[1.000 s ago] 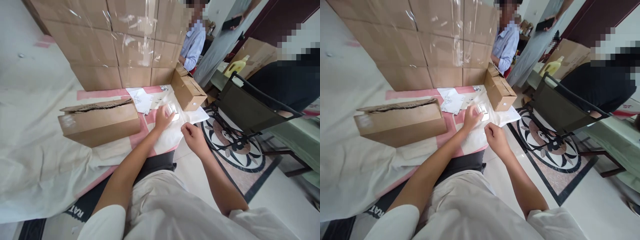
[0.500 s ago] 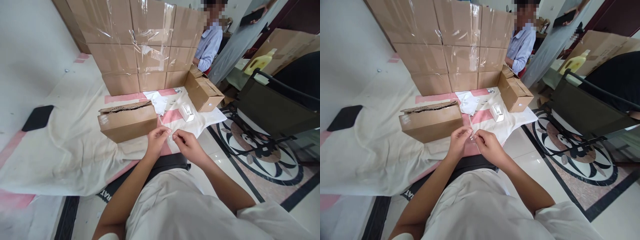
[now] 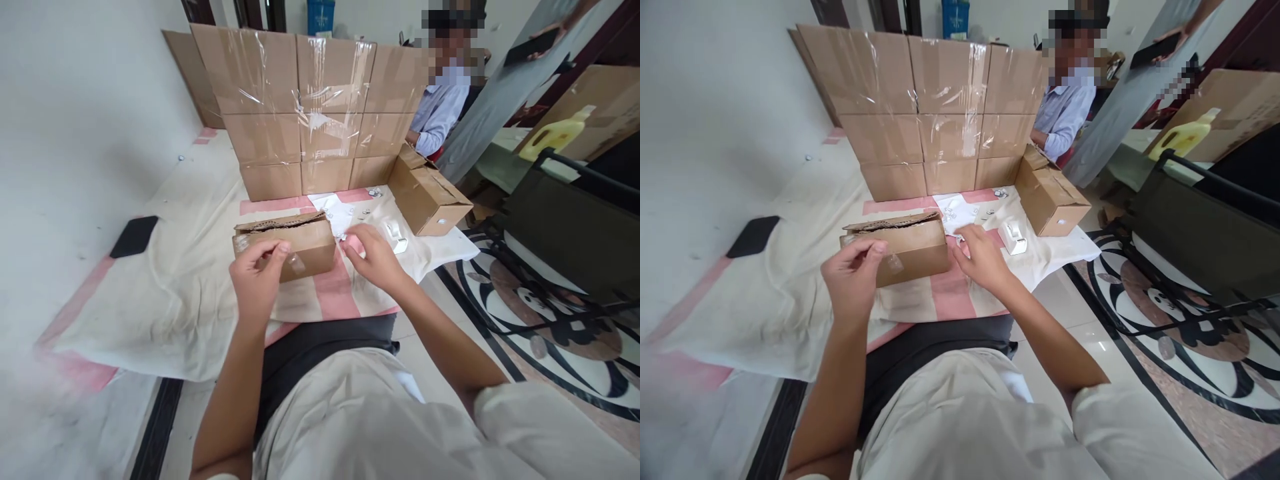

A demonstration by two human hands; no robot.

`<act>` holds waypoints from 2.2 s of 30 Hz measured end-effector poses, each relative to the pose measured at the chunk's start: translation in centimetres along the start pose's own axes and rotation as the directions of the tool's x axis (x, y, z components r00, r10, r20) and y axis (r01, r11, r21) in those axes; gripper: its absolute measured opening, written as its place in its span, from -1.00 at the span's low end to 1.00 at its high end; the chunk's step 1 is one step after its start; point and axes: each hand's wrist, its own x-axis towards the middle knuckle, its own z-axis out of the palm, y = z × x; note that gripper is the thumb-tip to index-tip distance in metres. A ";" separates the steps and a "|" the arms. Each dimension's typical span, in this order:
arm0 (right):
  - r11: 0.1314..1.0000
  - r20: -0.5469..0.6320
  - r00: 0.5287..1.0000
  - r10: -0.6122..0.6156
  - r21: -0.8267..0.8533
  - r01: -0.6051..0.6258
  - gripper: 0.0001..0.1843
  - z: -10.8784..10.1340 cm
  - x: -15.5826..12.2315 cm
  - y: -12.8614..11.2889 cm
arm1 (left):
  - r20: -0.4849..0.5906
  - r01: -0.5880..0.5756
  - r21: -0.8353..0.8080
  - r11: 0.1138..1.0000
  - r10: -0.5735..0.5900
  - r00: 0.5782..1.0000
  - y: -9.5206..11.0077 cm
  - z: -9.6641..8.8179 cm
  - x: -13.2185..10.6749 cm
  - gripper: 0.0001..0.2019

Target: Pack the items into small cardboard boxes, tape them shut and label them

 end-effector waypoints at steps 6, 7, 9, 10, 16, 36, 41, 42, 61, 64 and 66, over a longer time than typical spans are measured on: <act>0.955 0.314 0.908 -0.277 -0.015 0.296 -0.37 3.3 6.6 0.2 | 0.367 0.038 0.211 0.977 -0.115 0.923 -0.9 -2.5 5.1 -0.82; 0.951 0.349 0.891 -0.290 -0.002 0.310 -0.33 4.2 6.9 0.3 | 0.409 0.032 0.229 0.973 -0.126 0.904 -1.1 -2.5 5.8 -0.82; 0.950 0.356 0.887 -0.294 0.011 0.311 -0.26 5.5 6.8 0.7 | 0.484 0.037 0.264 0.964 -0.165 0.859 -1.5 -2.2 7.0 -0.83; 0.952 0.340 0.894 -0.292 0.013 0.306 -0.24 5.9 6.7 0.8 | 0.511 0.043 0.283 0.958 -0.189 0.839 -1.7 -2.0 7.5 -0.83; 0.957 0.284 0.914 -0.289 0.057 0.285 -0.28 6.2 6.1 1.0 | 0.527 0.055 0.357 0.933 -0.249 0.812 -3.9 -1.2 8.4 -0.78; 0.971 0.251 0.938 -0.239 0.074 0.227 -0.34 6.4 5.8 0.7 | 0.438 -0.090 0.764 0.639 -0.411 0.800 -4.1 -1.6 9.4 -0.15; 0.974 0.267 0.937 -0.227 0.067 0.217 -0.35 6.4 5.8 0.6 | 0.425 -0.066 0.754 0.654 -0.409 0.808 -5.1 -0.5 10.4 -0.44; 0.974 0.270 0.936 -0.225 0.062 0.216 -0.35 6.4 5.8 0.5 | 0.417 -0.057 0.751 0.657 -0.406 0.813 -5.3 -0.2 10.6 -0.50; 0.971 0.172 0.969 -0.179 0.192 0.145 -0.36 7.8 5.4 0.5 | 0.591 -0.315 0.732 0.604 -0.333 0.735 -3.6 -3.1 5.4 -0.20; 0.929 -0.010 0.995 -0.095 0.359 0.092 -0.41 8.7 5.2 3.1 | 0.547 -0.323 0.761 0.562 -0.289 0.786 -3.8 -3.8 4.6 -0.28; 0.924 -0.104 0.980 0.172 0.361 -0.124 -0.49 9.0 5.4 6.4 | 0.522 -0.309 0.774 0.552 -0.280 0.806 -4.4 -4.5 4.7 -0.29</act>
